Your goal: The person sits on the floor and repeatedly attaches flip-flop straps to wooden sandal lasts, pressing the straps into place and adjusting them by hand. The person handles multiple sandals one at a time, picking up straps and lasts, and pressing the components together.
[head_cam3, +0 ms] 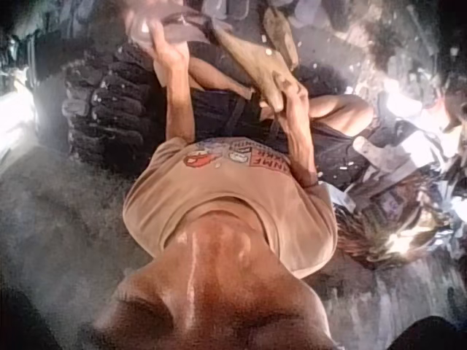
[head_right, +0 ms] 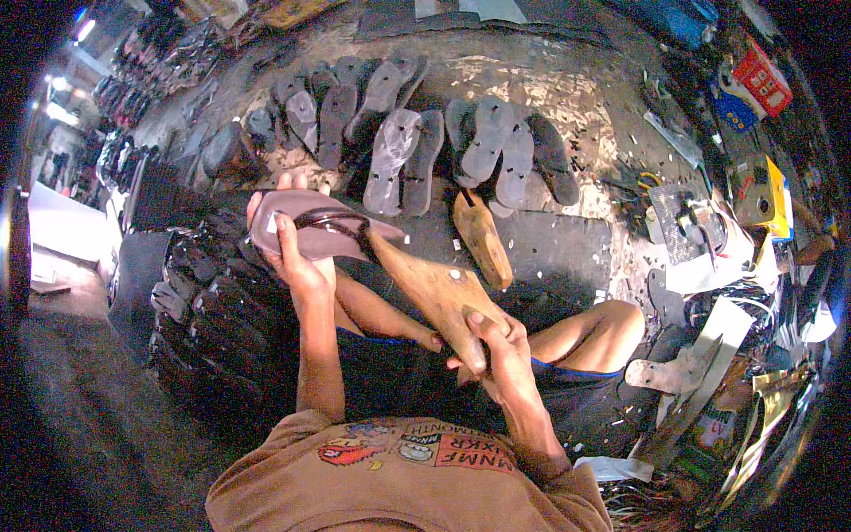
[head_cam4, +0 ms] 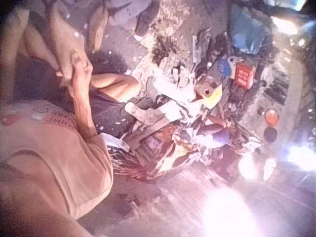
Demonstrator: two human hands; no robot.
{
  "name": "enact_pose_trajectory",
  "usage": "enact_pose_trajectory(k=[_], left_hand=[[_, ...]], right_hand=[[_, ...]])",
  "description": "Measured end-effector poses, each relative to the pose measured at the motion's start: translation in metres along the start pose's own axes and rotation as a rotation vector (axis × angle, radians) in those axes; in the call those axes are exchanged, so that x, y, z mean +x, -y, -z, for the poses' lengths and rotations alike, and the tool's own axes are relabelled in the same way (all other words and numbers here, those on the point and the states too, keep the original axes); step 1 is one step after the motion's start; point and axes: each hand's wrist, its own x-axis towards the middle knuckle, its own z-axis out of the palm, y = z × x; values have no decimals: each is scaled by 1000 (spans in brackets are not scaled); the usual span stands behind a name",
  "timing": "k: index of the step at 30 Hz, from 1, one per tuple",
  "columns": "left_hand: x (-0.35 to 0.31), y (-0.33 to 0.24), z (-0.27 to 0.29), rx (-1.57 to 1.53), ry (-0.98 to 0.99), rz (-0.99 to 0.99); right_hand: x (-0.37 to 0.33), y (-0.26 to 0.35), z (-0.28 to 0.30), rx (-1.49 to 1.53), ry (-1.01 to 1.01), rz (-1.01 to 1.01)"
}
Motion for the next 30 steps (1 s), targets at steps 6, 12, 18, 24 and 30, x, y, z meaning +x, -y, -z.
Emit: enact_pose_trajectory(k=[6,12,18,24,30], left_hand=[[-10,3,-5,-107,15,357],[-17,4,-13,-309,2,768],[-36,23,-13,-201,143,777],[-63,36,-5,-179,-43,879],[-128,-16,13,-27,-111,1174]], right_hand=[[-12,1,-35,-442,72,476],[1,-16,-21,-930,92,915],[26,-51,-30,-738,-26,920],[32,-68,-32,-630,-57,759],[12,-77,-24,-945,218,750]])
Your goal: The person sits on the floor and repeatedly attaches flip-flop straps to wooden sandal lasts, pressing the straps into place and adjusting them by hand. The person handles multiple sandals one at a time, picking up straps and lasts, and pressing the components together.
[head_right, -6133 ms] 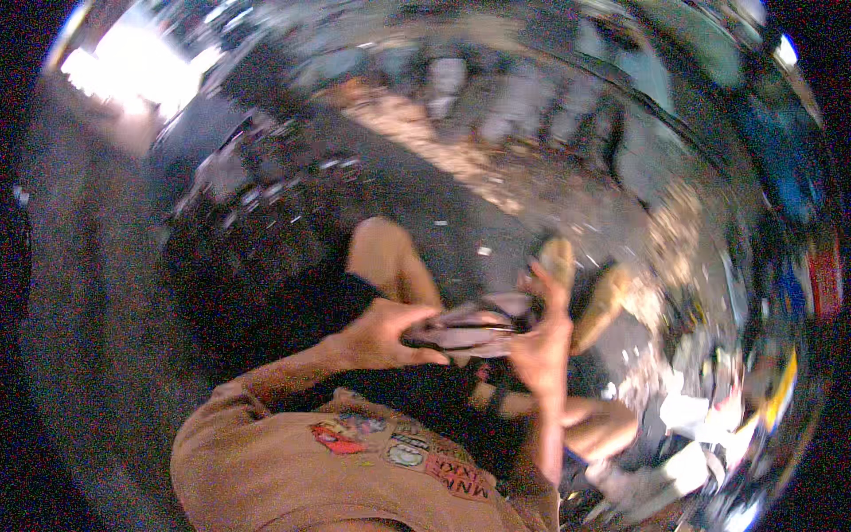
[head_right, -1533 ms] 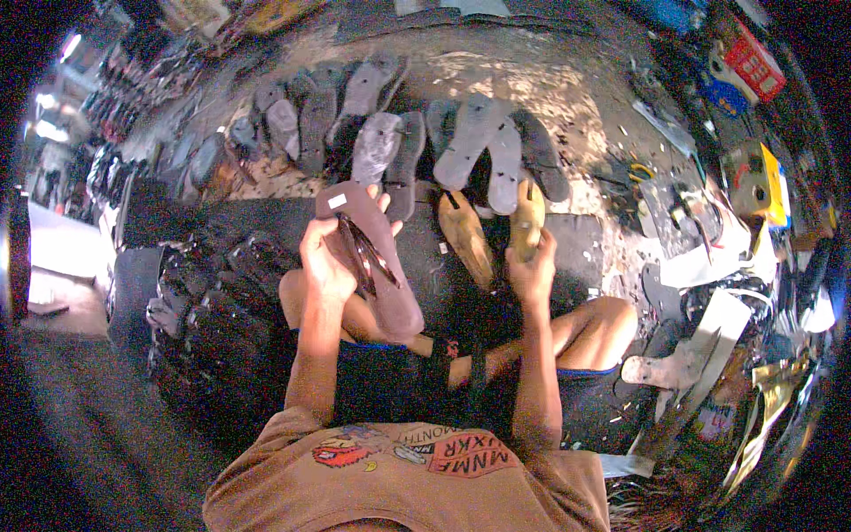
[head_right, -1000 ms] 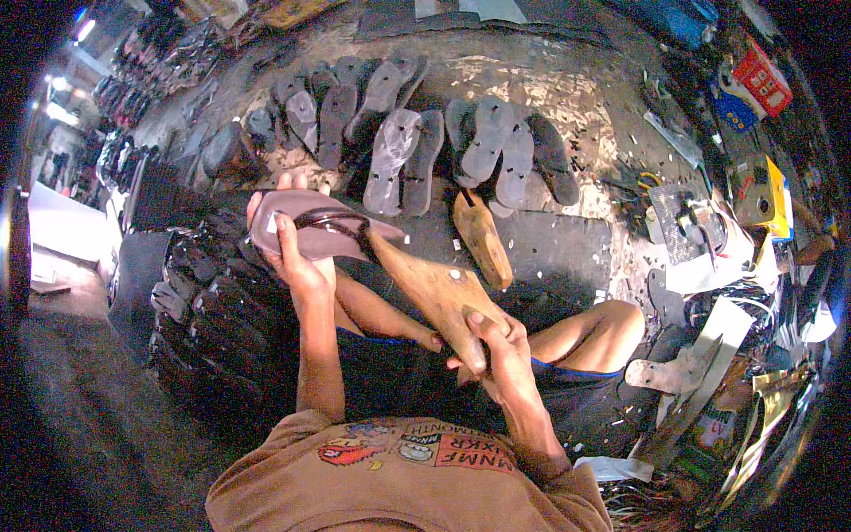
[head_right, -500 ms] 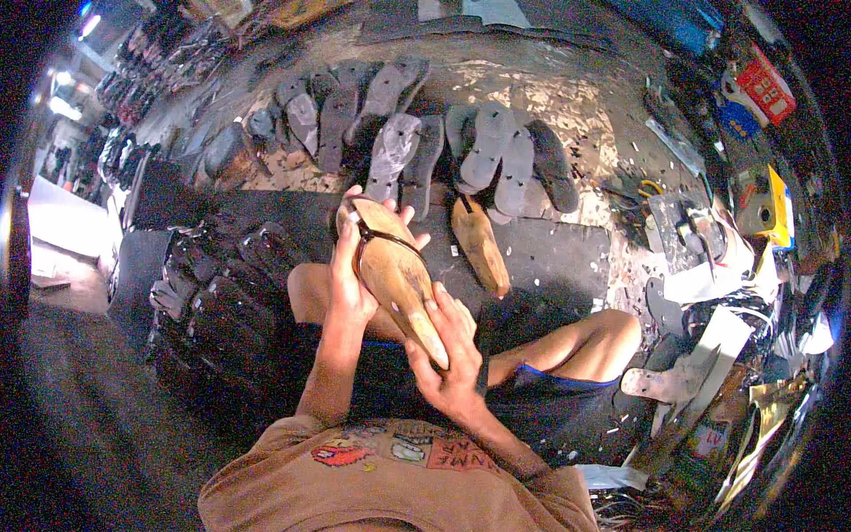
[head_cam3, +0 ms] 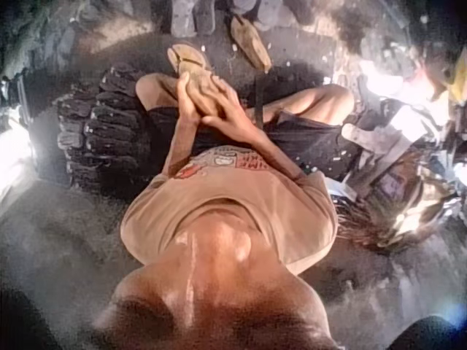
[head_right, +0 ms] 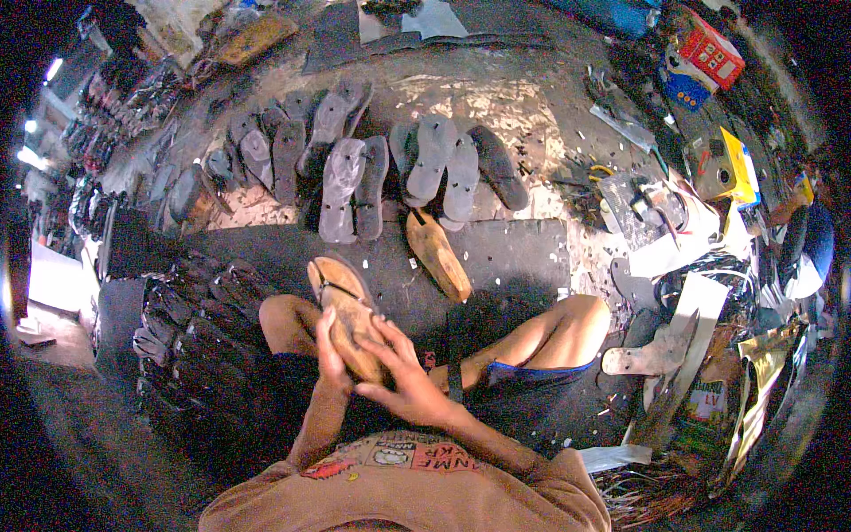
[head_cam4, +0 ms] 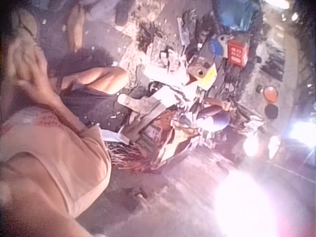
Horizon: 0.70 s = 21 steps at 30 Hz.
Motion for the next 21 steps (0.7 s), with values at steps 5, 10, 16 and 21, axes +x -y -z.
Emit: enact_pose_trajectory(k=[5,10,16,21], left_hand=[[-34,-9,2,18,106,-5],[-29,-14,5,-77,178,69],[-59,-27,-14,-301,565,210],[-61,-39,-61,237,396,-7]], right_hand=[[-5,-36,4,423,-147,-525],[-4,-22,6,744,-16,-495],[-42,-7,19,1317,137,-757],[-57,-42,8,1088,136,-804]])
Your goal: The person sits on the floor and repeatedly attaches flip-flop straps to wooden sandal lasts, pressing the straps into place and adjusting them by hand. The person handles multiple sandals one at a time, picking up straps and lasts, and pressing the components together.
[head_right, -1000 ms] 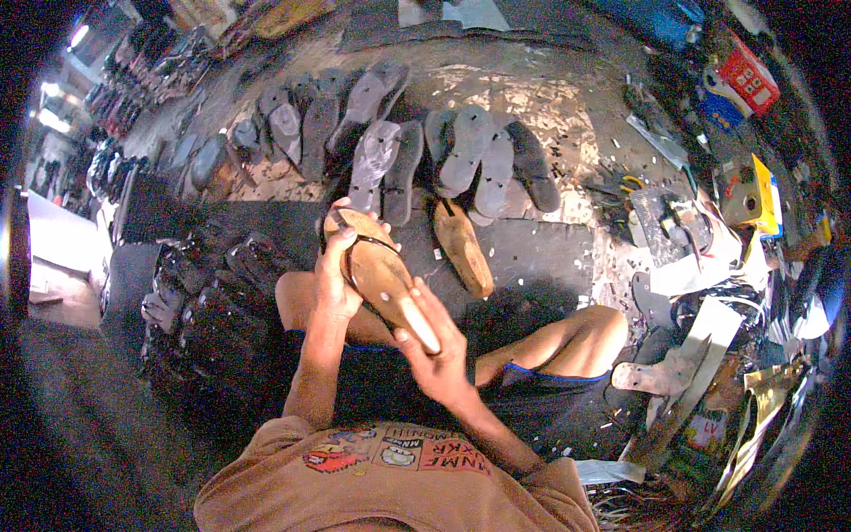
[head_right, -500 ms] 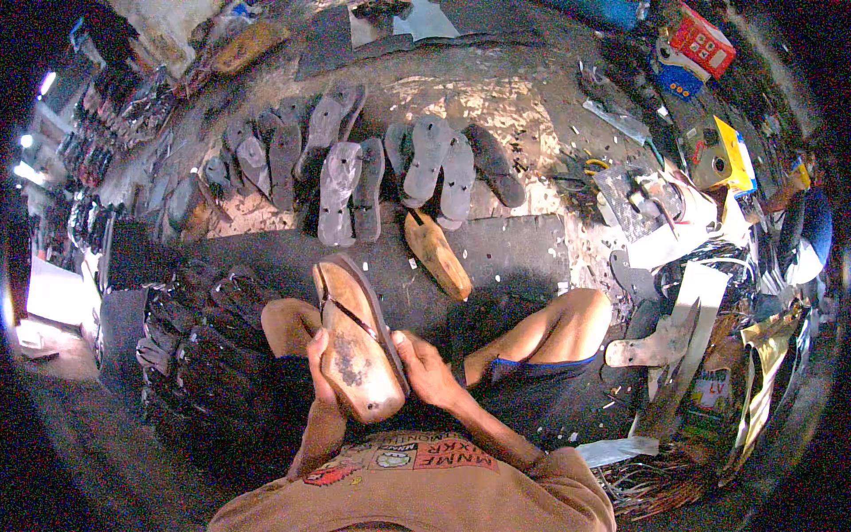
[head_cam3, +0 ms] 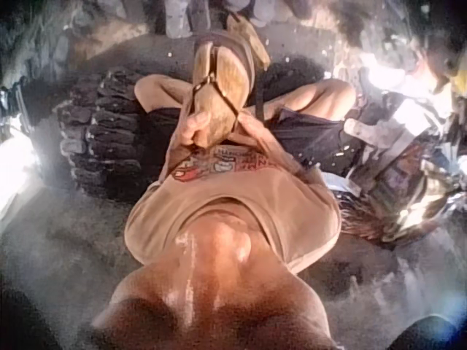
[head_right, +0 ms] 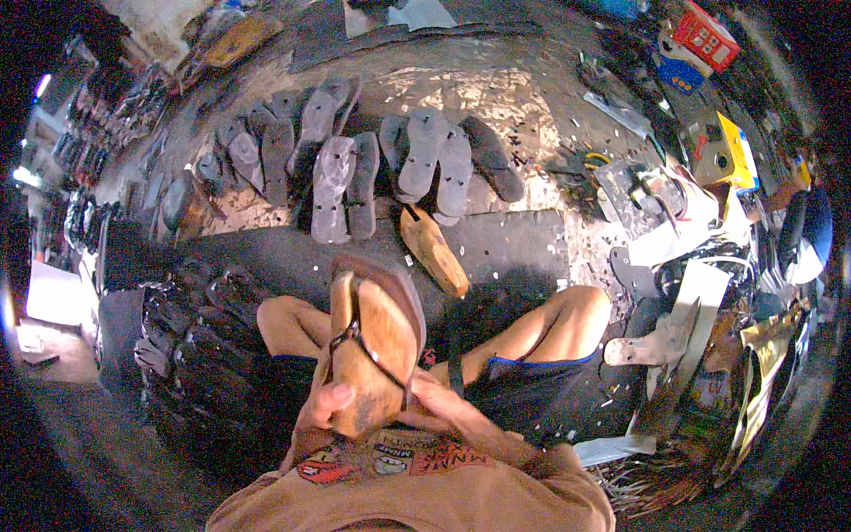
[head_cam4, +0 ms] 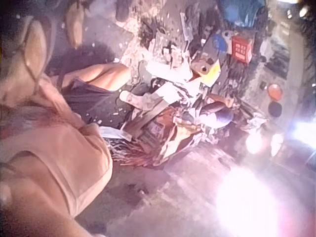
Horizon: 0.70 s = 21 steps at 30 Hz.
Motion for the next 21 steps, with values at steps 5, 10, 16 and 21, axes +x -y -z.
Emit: enact_pose_trajectory(k=[5,10,16,21], left_hand=[[41,23,29,316,-247,-81],[44,25,30,617,-252,-93],[13,23,45,886,-142,-362],[-11,62,67,319,-116,-96]], right_hand=[[29,29,-49,323,-385,452],[15,52,-62,-520,-281,612],[-30,54,-45,-35,-109,191],[-38,59,-43,323,-64,49]])
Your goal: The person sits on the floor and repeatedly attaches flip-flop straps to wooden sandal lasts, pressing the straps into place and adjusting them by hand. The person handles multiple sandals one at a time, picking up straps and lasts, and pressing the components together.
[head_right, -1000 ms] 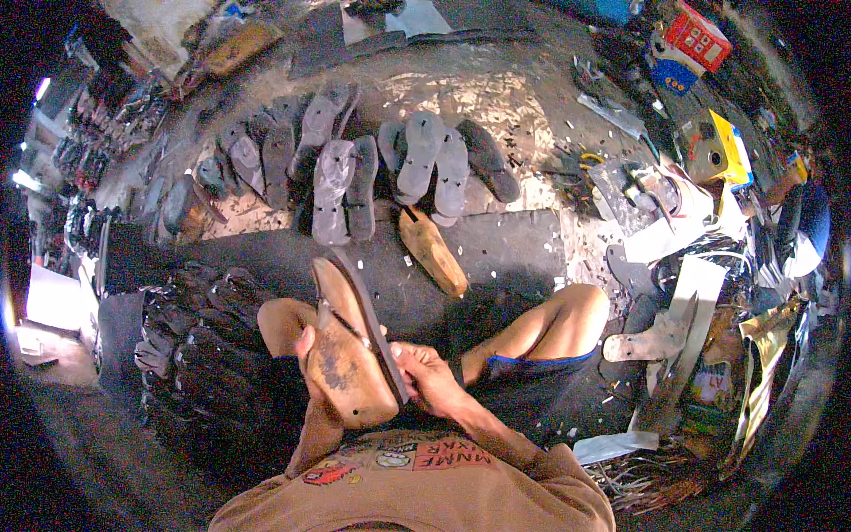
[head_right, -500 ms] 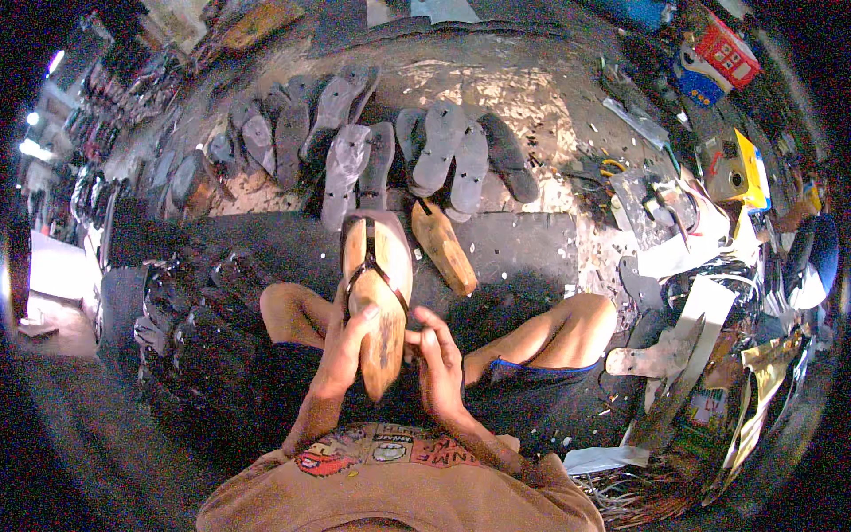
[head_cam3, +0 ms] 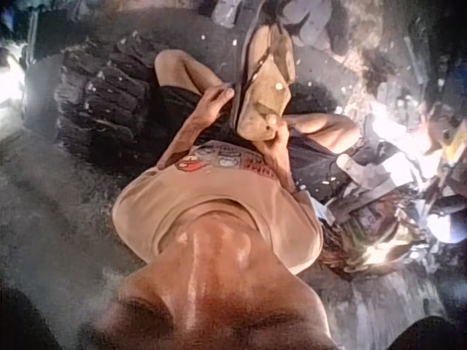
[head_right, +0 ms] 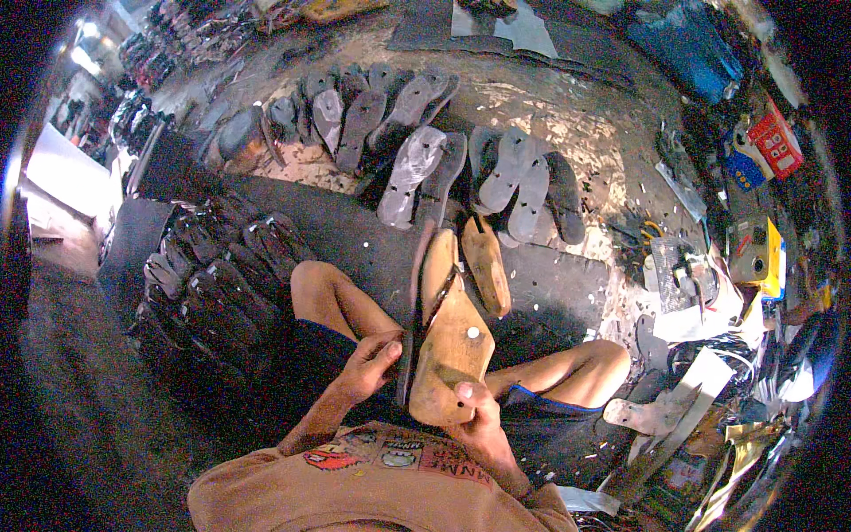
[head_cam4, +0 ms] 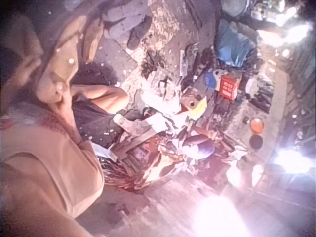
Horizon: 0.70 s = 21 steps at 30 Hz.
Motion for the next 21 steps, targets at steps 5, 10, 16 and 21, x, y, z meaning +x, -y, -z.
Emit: enact_pose_trajectory(k=[5,10,16,21], left_hand=[[-12,94,18,-773,213,137],[51,194,14,-375,329,-15],[58,21,11,-840,266,-16],[58,34,8,-873,55,134]], right_hand=[[-5,14,-77,-609,182,296],[18,23,-67,-1155,259,508],[56,10,-47,-1048,199,521],[85,5,-24,-1104,155,608]])
